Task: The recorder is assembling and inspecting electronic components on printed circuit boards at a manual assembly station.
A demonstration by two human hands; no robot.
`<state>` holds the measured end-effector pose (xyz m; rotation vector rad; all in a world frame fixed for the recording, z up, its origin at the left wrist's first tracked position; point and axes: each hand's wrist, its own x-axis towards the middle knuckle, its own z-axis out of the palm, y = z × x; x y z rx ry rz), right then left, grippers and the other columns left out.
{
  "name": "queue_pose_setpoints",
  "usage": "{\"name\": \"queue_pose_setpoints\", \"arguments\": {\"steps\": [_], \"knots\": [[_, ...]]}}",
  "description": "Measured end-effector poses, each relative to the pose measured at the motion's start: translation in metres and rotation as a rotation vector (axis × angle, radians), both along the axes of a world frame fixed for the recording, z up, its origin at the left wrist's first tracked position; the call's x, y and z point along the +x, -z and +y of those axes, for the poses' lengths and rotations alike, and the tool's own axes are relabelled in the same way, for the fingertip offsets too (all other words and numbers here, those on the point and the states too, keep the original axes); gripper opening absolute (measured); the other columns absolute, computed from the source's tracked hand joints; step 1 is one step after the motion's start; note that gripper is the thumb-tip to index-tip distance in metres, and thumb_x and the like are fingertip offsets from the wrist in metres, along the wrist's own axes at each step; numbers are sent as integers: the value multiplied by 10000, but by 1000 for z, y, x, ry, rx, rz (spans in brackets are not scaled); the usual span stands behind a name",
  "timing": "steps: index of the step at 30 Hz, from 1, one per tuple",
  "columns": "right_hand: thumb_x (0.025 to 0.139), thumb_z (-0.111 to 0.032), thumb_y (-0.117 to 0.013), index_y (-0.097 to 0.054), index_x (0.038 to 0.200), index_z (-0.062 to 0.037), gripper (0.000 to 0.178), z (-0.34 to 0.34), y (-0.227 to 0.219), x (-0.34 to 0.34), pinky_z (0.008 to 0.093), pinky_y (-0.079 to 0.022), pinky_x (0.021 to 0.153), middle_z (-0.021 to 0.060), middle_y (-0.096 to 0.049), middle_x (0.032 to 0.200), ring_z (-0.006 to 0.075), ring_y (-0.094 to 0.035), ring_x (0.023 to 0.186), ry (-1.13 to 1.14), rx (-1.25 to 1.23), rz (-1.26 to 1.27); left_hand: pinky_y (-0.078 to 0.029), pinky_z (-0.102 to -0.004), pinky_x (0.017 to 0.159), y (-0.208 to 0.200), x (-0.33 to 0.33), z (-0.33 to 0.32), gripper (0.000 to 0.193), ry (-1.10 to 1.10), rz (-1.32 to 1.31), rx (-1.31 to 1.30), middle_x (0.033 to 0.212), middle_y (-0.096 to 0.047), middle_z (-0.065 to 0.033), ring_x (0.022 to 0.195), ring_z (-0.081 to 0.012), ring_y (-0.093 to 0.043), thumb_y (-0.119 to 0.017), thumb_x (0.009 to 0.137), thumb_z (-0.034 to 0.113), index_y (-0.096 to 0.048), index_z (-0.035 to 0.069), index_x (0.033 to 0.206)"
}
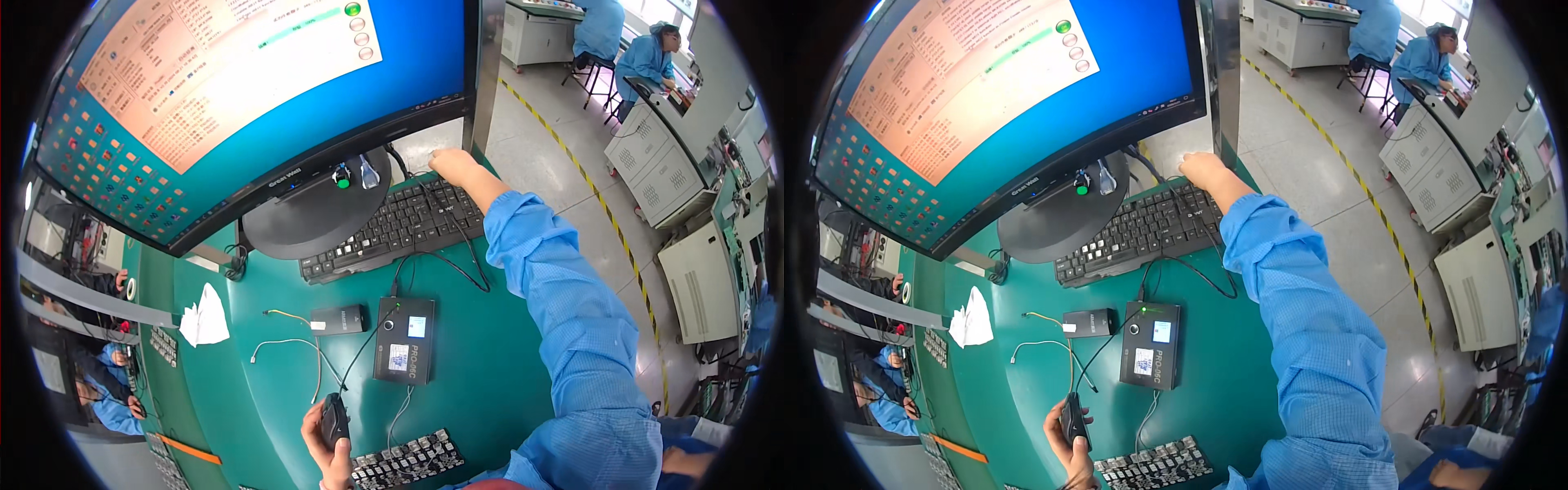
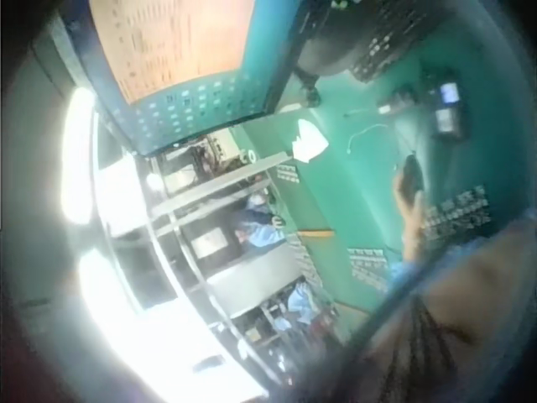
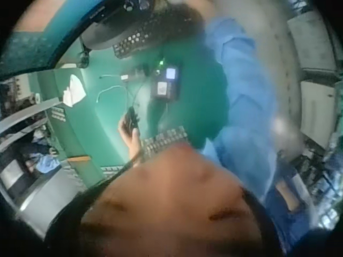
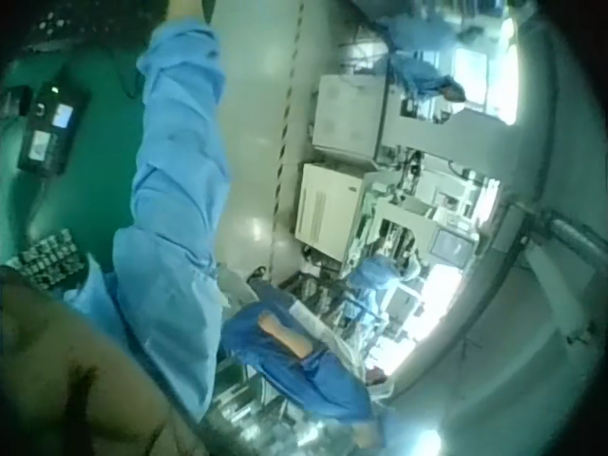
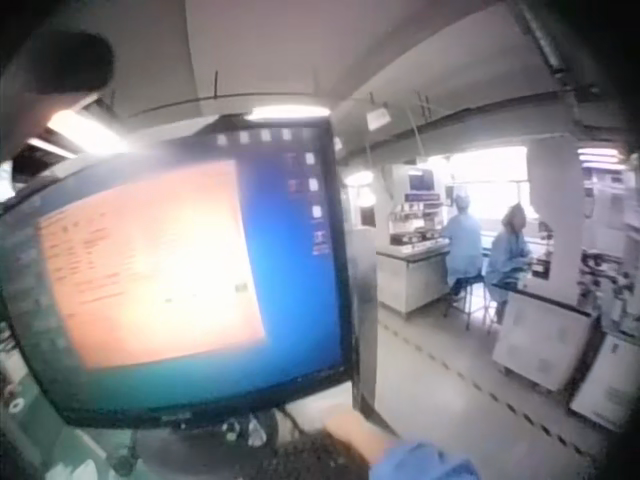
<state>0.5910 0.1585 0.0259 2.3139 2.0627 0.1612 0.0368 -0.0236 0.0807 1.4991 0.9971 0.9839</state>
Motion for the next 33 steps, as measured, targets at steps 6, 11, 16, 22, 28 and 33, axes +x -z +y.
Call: {"name": "queue_pose_setpoints", "arguments": {"steps": [6, 11, 16, 22, 28, 33], "knots": [[796, -16, -553, -636, 950, -50, 179, 8, 10, 11, 432, -531, 818, 150, -631, 1020, 344, -632, 991, -40, -91, 2, -522, -409, 821, 2, 7, -1, 708, -26, 5, -74, 1316, -455, -184, 1022, -302, -591, -691, 799, 386, -373, 37, 1327], [846, -68, -534, -625, 1031, -83, 206, -5, 11, 12, 432, -511, 840, 132, -643, 1001, 341, -631, 986, -66, 128, 3, -528, -408, 825, 15, 1, 1, 716, 10, 8, -62, 1327, -447, -182, 1036, -306, -590, -693, 794, 383, -367, 34, 1327], [822, -49, -527, -636, 997, -84, 210, -18, -6, 0, 440, -495, 834, 143, -645, 994, 347, -623, 977, 22, 20, 230, -533, -411, 829, 17, -4, 1, 726, 38, 17, -34, 1336, -437, -181, 1049, -311, -589, -694, 792, 386, -359, 30, 1330], [842, -89, -535, -644, 968, -82, 166, -25, -9, -5, 449, -485, 827, 135, -645, 977, 345, -617, 958, 11, 23, 373, -529, -406, 843, 14, -3, -1, 731, 47, 57, -66, 1339, -429, -182, 1064, -309, -588, -695, 795, 405, -366, 26, 1326], [903, -160, -528, -603, 955, -80, 122, -31, 1, 0, 448, -482, 799, 141, -621, 960, 344, -609, 932, -39, 174, 414, -508, -403, 881, 10, 4, -1, 700, 113, 53, -75, 1343, -423, -182, 1109, -298, -559, -689, 799, 369, -375, 21, 1319], [932, -140, -506, -551, 991, -53, 115, -34, 11, -4, 456, -477, 783, 149, -580, 981, 375, -590, 924, 12, 334, 462, -440, -408, 972, 0, 14, -1, 662, 146, 62, -91, 1346, -425, -181, 1186, -287, -496, -687, 795, 317, -389, 25, 1309]]}}
